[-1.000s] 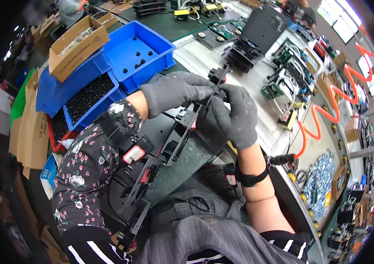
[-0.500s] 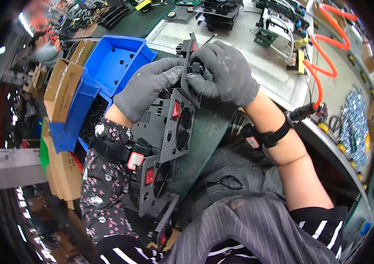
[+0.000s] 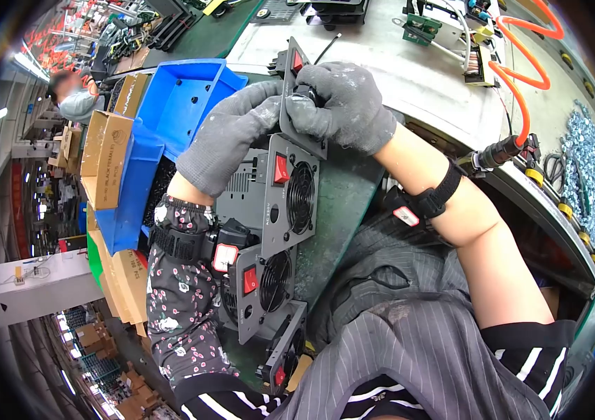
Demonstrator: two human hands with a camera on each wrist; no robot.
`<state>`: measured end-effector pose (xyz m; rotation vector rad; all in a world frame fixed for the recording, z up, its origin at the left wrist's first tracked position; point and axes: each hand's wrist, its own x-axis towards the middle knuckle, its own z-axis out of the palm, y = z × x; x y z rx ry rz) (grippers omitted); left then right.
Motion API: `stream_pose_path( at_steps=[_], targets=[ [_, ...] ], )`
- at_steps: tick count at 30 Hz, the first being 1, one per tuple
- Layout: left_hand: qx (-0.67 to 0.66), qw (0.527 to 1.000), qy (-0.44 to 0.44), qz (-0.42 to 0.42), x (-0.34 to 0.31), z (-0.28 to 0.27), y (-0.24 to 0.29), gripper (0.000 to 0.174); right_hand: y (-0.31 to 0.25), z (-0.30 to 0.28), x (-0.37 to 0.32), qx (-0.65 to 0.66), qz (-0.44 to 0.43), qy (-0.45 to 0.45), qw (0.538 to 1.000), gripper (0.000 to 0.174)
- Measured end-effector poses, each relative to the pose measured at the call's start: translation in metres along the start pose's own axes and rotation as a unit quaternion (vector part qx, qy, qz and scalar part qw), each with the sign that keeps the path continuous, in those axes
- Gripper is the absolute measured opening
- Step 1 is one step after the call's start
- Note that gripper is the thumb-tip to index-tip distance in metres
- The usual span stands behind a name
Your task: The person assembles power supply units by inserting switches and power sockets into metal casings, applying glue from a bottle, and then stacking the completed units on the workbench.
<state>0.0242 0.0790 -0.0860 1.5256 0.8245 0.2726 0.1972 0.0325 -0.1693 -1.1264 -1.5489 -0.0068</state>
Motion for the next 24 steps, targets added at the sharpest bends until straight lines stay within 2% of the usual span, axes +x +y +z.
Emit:
stream_pose_path(
  at_steps=[2, 3, 5, 6, 9, 10, 12, 13, 14, 16, 17, 18, 20, 21, 22, 24],
  targets=[
    [0.007, 1.0, 0.019, 0.009, -0.001, 0.003, 0.0, 0.036, -0.002, 0.001, -0.002, 0.005, 0.053, -0.032, 0.998, 0.035],
    [0.008, 1.0, 0.019, 0.008, -0.001, 0.004, 0.001, 0.036, -0.005, 0.002, -0.003, 0.006, 0.055, -0.032, 0.998, 0.035],
    [0.009, 1.0, 0.016, 0.005, -0.001, 0.006, 0.004, 0.036, -0.01, 0.003, -0.004, 0.053, 0.145, -0.04, 0.987, 0.036],
    [0.007, 1.0, 0.018, 0.003, -0.002, 0.005, 0.003, 0.036, -0.012, 0.002, -0.005, 0.055, 0.145, -0.043, 0.987, 0.036],
    [0.047, 0.999, -0.002, 0.025, 0.002, -0.004, -0.002, 0.039, -0.021, 0.0, -0.002, 0.095, 0.234, -0.06, 0.966, 0.037],
    [0.041, 0.999, 0.008, 0.024, 0.003, -0.007, -0.001, 0.039, -0.021, 0.001, -0.003, 0.1, 0.229, -0.071, 0.966, 0.037],
    [0.133, 0.99, -0.018, 0.038, 0.003, -0.011, 0.001, 0.043, -0.018, 0.003, -0.005, 0.099, 0.247, -0.07, 0.961, 0.038],
    [0.154, 0.987, 0.003, 0.038, 0.003, -0.013, 0.003, 0.043, -0.02, -0.001, -0.005, 0.113, 0.25, -0.09, 0.957, 0.041],
    [0.188, 0.981, -0.026, 0.03, -0.001, -0.017, 0.01, 0.044, -0.023, -0.008, -0.002, 0.077, 0.234, -0.108, 0.963, 0.042],
    [0.266, 0.963, 0.037, 0.029, -0.02, -0.026, 0.03, 0.045, -0.022, -0.014, -0.003, 0.055, 0.159, -0.107, 0.98, 0.04],
    [0.234, 0.963, 0.101, 0.083, -0.036, -0.032, 0.033, 0.045, -0.021, -0.018, -0.004, 0.028, 0.13, -0.117, 0.984, 0.035],
    [0.268, 0.941, 0.14, 0.15, -0.051, -0.051, 0.032, 0.041, -0.019, -0.02, -0.004, 0.007, 0.097, -0.126, 0.987, 0.031],
    [0.217, 0.964, 0.155, 0.012, -0.105, -0.055, 0.057, 0.049, -0.009, -0.021, -0.005, -0.083, -0.016, -0.102, 0.991, 0.029],
    [0.253, 0.943, 0.215, -0.036, -0.123, -0.053, 0.052, 0.047, 0.001, -0.021, -0.007, -0.126, -0.061, -0.09, 0.986, 0.029],
    [0.311, 0.926, 0.215, 0.008, -0.144, -0.065, 0.034, 0.042, 0.002, -0.02, -0.006, -0.17, -0.107, -0.072, 0.977, 0.028],
    [0.307, 0.931, 0.2, 0.011, -0.181, -0.075, -0.004, 0.041, 0.002, -0.022, -0.003, -0.146, -0.073, -0.112, 0.98, 0.031]
  ],
)
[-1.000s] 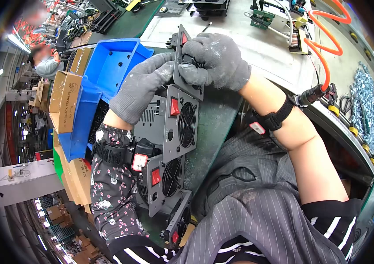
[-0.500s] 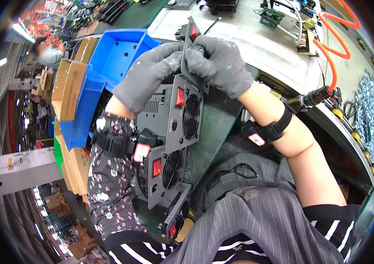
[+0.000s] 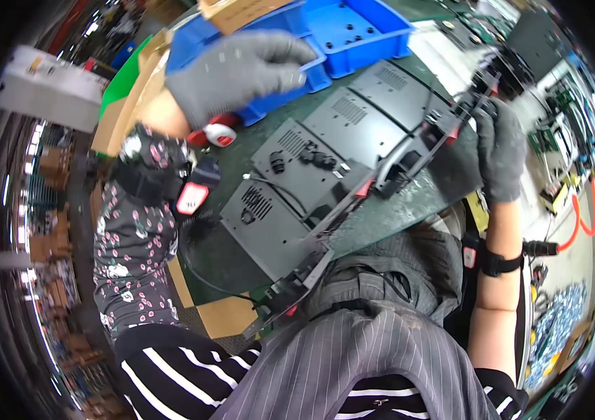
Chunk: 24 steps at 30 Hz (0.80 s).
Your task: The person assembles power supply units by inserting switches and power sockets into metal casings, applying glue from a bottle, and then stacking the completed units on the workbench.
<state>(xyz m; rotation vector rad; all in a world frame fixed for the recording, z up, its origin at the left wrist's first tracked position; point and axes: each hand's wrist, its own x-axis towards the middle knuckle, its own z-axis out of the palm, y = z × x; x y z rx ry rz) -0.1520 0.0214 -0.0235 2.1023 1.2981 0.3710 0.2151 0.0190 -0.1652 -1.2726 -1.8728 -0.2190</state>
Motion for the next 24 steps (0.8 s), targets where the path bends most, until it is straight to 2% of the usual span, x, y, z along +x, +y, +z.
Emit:
stream_pose_path(
  at_steps=[2, 3, 4, 5, 8, 9, 11, 15, 17, 18, 22, 24],
  targets=[
    [0.07, 0.995, 0.031, -0.065, -0.039, 0.017, -0.023, 0.032, -0.003, -0.003, 0.0, 0.009, 0.06, -0.027, 0.998, 0.03],
    [0.083, 0.989, 0.055, -0.111, -0.057, 0.028, -0.027, 0.03, -0.009, -0.006, 0.001, 0.001, 0.049, -0.004, 0.999, 0.03],
    [0.14, 0.986, 0.07, -0.064, -0.073, 0.038, -0.042, 0.029, -0.013, -0.007, 0.001, -0.008, 0.04, 0.019, 0.999, 0.031],
    [0.155, 0.981, 0.077, -0.089, -0.09, 0.048, -0.051, 0.026, -0.015, -0.007, -0.001, 0.067, 0.126, 0.038, 0.989, 0.033],
    [0.168, 0.965, 0.104, -0.17, -0.127, 0.075, -0.057, 0.021, -0.033, -0.014, -0.013, 0.114, 0.118, 0.153, 0.974, 0.033],
    [0.163, 0.966, 0.107, -0.171, -0.133, 0.08, -0.062, 0.021, -0.045, -0.015, -0.015, 0.139, 0.119, 0.161, 0.97, 0.032],
    [0.183, 0.948, 0.192, -0.177, -0.144, 0.088, -0.073, 0.019, -0.064, -0.019, -0.02, 0.149, 0.105, 0.14, 0.973, 0.031],
    [0.205, 0.939, 0.234, -0.145, -0.157, 0.101, -0.089, 0.016, -0.094, -0.019, -0.026, 0.21, 0.071, 0.115, 0.968, 0.027],
    [0.197, 0.955, 0.186, -0.121, -0.162, 0.115, -0.089, 0.016, -0.108, -0.021, -0.027, 0.239, 0.053, 0.089, 0.965, 0.022],
    [0.194, 0.955, 0.189, -0.121, -0.161, 0.122, -0.089, 0.016, -0.114, -0.022, -0.026, 0.238, 0.05, 0.087, 0.966, 0.022],
    [0.263, 0.942, 0.169, -0.12, -0.153, 0.135, -0.09, 0.013, -0.133, -0.02, -0.023, 0.259, 0.007, 0.033, 0.965, 0.016],
    [0.325, 0.929, 0.156, -0.086, -0.152, 0.139, -0.093, 0.012, -0.139, -0.019, -0.018, 0.272, -0.013, 0.027, 0.962, 0.016]
  ],
)
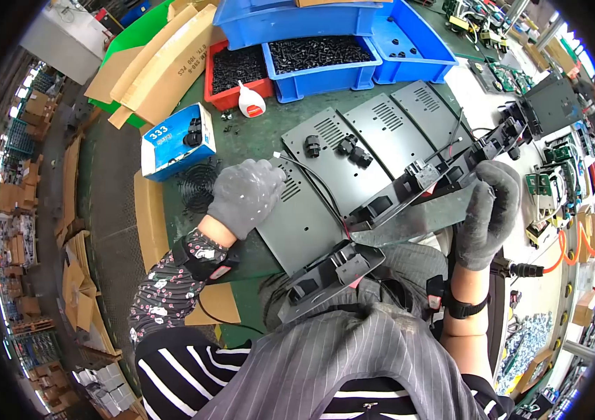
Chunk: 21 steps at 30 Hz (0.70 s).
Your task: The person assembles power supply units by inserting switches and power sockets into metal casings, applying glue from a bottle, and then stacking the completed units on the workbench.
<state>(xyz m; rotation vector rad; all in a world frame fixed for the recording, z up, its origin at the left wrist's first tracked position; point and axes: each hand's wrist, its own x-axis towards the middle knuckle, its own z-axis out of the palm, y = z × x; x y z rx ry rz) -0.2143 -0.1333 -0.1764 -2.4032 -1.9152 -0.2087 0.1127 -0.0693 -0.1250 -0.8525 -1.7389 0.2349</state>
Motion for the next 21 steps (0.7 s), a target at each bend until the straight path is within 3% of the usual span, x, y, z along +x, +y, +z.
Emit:
stream_pose_path(
  at_steps=[5, 8, 10, 12, 16, 20, 21],
  targets=[
    [-0.057, 0.998, 0.007, -0.018, -0.002, -0.009, -0.001, 0.011, -0.018, -0.002, 0.029, -0.006, -0.049, -0.047, 0.998, 0.013],
    [-0.104, 0.993, -0.028, -0.041, 0.005, -0.019, -0.005, 0.013, -0.033, 0.008, 0.046, 0.016, 0.031, -0.086, 0.996, 0.013],
    [-0.141, 0.987, -0.052, -0.062, 0.013, -0.03, -0.004, 0.015, -0.03, 0.008, 0.05, 0.015, 0.013, -0.098, 0.995, 0.014],
    [-0.127, 0.989, 0.017, -0.077, 0.023, -0.041, -0.002, 0.021, -0.03, 0.012, 0.049, 0.026, 0.009, -0.122, 0.992, 0.014],
    [-0.093, 0.994, 0.037, -0.034, 0.058, -0.034, 0.012, 0.034, -0.022, 0.024, 0.041, 0.014, 0.015, -0.121, 0.992, 0.014],
    [-0.064, 0.99, -0.119, -0.035, 0.087, -0.01, 0.009, 0.035, -0.022, 0.021, 0.041, 0.015, 0.018, -0.129, 0.991, 0.016],
    [-0.079, 0.986, -0.132, -0.058, 0.091, -0.025, 0.016, 0.034, -0.025, 0.018, 0.042, 0.031, 0.021, -0.136, 0.99, 0.018]
  ],
)
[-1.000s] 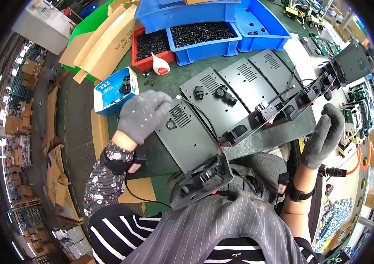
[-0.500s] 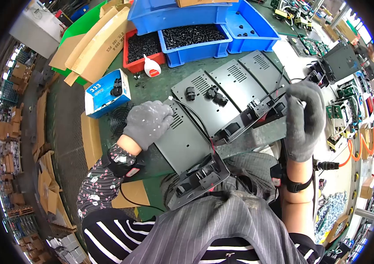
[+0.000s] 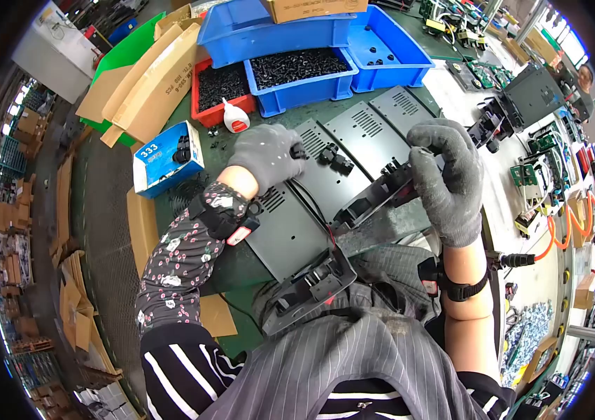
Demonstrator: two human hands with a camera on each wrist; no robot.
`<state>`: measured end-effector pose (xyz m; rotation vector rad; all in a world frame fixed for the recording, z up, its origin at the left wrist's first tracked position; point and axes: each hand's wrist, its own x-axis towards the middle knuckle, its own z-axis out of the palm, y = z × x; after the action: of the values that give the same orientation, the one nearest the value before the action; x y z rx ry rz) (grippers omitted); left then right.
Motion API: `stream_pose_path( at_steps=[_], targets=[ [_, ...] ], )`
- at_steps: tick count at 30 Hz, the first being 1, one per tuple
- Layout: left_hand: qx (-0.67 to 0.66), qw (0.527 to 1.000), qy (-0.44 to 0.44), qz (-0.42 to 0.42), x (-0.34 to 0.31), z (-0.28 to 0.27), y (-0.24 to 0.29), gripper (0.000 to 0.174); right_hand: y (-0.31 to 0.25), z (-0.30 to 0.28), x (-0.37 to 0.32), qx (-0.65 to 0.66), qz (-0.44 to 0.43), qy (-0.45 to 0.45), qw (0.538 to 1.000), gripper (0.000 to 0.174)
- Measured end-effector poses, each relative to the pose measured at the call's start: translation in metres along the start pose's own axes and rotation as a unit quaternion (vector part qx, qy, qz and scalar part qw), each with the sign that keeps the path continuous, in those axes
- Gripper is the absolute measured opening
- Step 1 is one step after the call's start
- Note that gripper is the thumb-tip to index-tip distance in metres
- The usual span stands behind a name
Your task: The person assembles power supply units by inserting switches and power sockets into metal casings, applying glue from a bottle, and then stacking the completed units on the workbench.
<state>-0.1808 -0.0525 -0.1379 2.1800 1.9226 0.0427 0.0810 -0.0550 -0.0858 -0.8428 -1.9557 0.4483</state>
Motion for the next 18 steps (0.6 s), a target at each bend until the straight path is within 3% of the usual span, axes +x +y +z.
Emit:
stream_pose_path(
  at_steps=[1, 2, 3, 5, 6, 8, 11, 13, 14, 15, 16, 17, 18],
  targets=[
    [0.001, 1.0, -0.001, 0.004, 0.001, -0.01, 0.003, 0.034, -0.001, -0.002, -0.001, 0.016, 0.003, -0.006, 1.0, 0.02],
    [-0.224, 0.974, -0.033, 0.013, 0.001, -0.018, 0.004, 0.042, 0.002, -0.004, -0.001, -0.003, -0.042, -0.009, 0.999, 0.028],
    [-0.437, 0.897, -0.065, 0.016, -0.001, -0.026, 0.007, 0.049, 0.0, -0.003, -0.002, -0.002, -0.037, -0.01, 0.999, 0.028],
    [-0.579, 0.805, -0.094, 0.093, -0.015, -0.054, 0.028, 0.055, -0.011, 0.003, 0.003, 0.016, -0.142, -0.002, 0.99, 0.034],
    [-0.577, 0.806, -0.094, 0.09, -0.022, -0.063, 0.035, 0.055, -0.015, 0.003, 0.005, 0.005, -0.187, -0.01, 0.982, 0.037],
    [-0.609, 0.764, -0.152, 0.148, -0.034, -0.077, 0.05, 0.059, -0.014, 0.006, 0.002, 0.018, -0.205, -0.018, 0.978, 0.036],
    [-0.644, 0.734, -0.183, 0.113, -0.047, -0.08, 0.063, 0.066, -0.017, 0.005, 0.0, 0.032, -0.226, -0.024, 0.973, 0.032],
    [-0.631, 0.746, -0.179, 0.115, -0.051, -0.077, 0.061, 0.058, -0.019, 0.006, -0.004, 0.071, -0.194, -0.038, 0.978, 0.031],
    [-0.621, 0.755, -0.173, 0.12, -0.054, -0.075, 0.059, 0.052, -0.02, 0.005, -0.004, 0.15, -0.149, -0.078, 0.974, 0.029],
    [-0.62, 0.756, -0.175, 0.119, -0.058, -0.071, 0.055, 0.052, -0.014, 0.008, -0.013, 0.194, -0.135, -0.016, 0.971, 0.025],
    [-0.481, 0.867, -0.055, 0.117, -0.064, -0.065, 0.049, 0.042, -0.011, 0.007, -0.019, 0.259, -0.102, 0.031, 0.96, 0.023],
    [-0.32, 0.938, 0.066, 0.112, -0.069, -0.059, 0.041, 0.032, -0.009, 0.004, -0.024, 0.322, -0.068, 0.08, 0.941, 0.022],
    [-0.318, 0.939, 0.063, 0.114, -0.075, -0.052, 0.032, 0.032, -0.006, -0.005, -0.028, 0.263, -0.066, 0.128, 0.954, 0.019]
  ],
)
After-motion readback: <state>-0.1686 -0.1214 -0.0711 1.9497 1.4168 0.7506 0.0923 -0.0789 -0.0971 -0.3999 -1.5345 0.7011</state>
